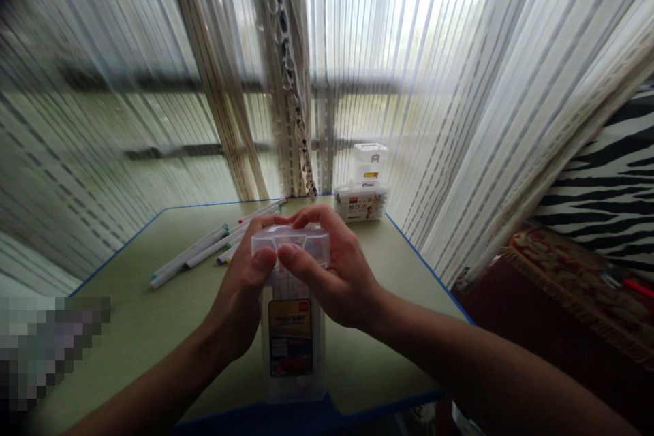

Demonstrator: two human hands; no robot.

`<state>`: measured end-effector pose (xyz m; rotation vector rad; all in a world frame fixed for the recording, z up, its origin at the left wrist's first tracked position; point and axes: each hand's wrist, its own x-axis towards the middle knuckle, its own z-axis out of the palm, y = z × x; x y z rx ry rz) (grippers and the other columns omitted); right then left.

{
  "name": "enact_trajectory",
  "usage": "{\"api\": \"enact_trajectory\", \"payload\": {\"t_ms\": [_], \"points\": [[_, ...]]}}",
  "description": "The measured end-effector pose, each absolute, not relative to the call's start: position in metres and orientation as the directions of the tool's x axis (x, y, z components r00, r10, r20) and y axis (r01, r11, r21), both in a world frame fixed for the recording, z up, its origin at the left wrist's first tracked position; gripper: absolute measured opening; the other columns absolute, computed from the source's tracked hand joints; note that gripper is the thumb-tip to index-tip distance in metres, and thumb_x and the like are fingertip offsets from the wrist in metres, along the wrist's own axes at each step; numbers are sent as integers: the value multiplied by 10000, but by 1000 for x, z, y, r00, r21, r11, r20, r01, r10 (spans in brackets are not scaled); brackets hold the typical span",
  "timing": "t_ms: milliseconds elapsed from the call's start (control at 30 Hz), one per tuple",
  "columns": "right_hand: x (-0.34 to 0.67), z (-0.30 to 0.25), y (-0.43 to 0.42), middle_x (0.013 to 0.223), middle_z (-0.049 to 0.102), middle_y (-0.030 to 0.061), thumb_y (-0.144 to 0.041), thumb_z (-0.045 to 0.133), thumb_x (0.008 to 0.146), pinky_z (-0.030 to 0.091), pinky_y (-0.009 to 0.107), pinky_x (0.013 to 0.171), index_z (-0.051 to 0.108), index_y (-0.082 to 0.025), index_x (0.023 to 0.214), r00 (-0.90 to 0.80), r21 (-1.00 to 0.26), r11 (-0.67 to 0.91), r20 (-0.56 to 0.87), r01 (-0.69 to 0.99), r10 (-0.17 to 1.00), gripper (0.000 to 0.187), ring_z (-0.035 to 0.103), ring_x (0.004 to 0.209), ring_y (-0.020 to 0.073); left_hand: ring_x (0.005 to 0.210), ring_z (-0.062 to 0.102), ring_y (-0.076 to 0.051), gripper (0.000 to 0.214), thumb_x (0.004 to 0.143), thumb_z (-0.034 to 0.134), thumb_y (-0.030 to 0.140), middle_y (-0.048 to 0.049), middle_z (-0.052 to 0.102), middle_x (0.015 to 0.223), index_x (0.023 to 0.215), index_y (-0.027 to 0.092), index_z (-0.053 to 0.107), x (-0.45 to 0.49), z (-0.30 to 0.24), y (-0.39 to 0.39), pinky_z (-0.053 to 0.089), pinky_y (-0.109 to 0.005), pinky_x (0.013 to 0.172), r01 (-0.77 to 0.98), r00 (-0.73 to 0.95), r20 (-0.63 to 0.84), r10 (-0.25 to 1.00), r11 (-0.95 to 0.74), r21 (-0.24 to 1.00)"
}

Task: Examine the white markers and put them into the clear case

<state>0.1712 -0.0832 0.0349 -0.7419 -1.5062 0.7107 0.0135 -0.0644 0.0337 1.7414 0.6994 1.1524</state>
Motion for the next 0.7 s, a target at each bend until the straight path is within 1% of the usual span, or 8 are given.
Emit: {"api": "enact_trajectory", "payload": {"t_ms": [67,133,233,333,400,500,567,700], "points": [[172,34,-83,1147,611,63,-389,640,922,511,362,789,605,-226,1051,-52,-786,618,617,20,785,211,601,1001,217,799,603,-206,444,953,487,586,-36,671,940,1212,226,488,14,33,-63,452,-321,715,-21,400,406,822,-435,900],[174,32,-82,1173,605,64,-393,636,925,511,361,797,594,-230,1081,-84,-792,610,608,-2,789,230,598,1011,216,813,609,-204,419,955,513,555,-30,673,930,1212,226,489,14,34,-63,453,-317,720,-3,395,394,830,-427,904],[176,31,-78,1189,600,58,-337,682,899,512,330,755,557,-241,1117,-138,-809,588,582,1,801,268,605,949,189,869,618,-220,406,968,489,535,-44,676,952,1211,210,487,13,37,-62,463,-331,749,27,395,361,845,-403,915],[178,31,-76,1179,603,60,-307,688,894,514,316,736,541,-239,1127,-185,-793,609,597,10,781,284,608,912,174,917,613,-235,384,971,465,494,-61,677,1001,1212,195,486,11,39,-62,468,-346,776,39,390,351,851,-396,917],[177,31,-75,1118,617,54,-320,692,888,516,311,713,544,-234,1112,-188,-792,611,598,12,779,282,611,894,175,909,616,-237,375,966,453,471,-68,676,1016,1211,189,487,10,39,-62,473,-353,775,31,397,354,847,-398,917],[174,33,-76,904,617,15,-340,716,861,502,290,632,551,-230,1057,-142,-818,575,567,19,812,278,606,807,170,905,626,-238,363,969,438,452,-80,678,1053,1211,185,481,10,36,-62,482,-361,780,1,427,347,835,-384,923],[172,35,-78,805,592,-9,-348,738,836,480,272,574,554,-227,1018,-109,-838,546,541,17,834,285,585,731,157,903,626,-236,365,977,421,460,-81,676,1084,1220,194,476,10,32,-61,480,-358,773,-19,432,346,833,-375,927],[170,36,-79,810,603,-10,-348,768,800,445,254,523,564,-217,986,-77,-853,522,520,12,851,306,551,661,133,870,625,-233,423,971,419,538,-69,679,1049,1230,207,473,11,28,-61,474,-347,738,-42,439,355,825,-375,926]]}}
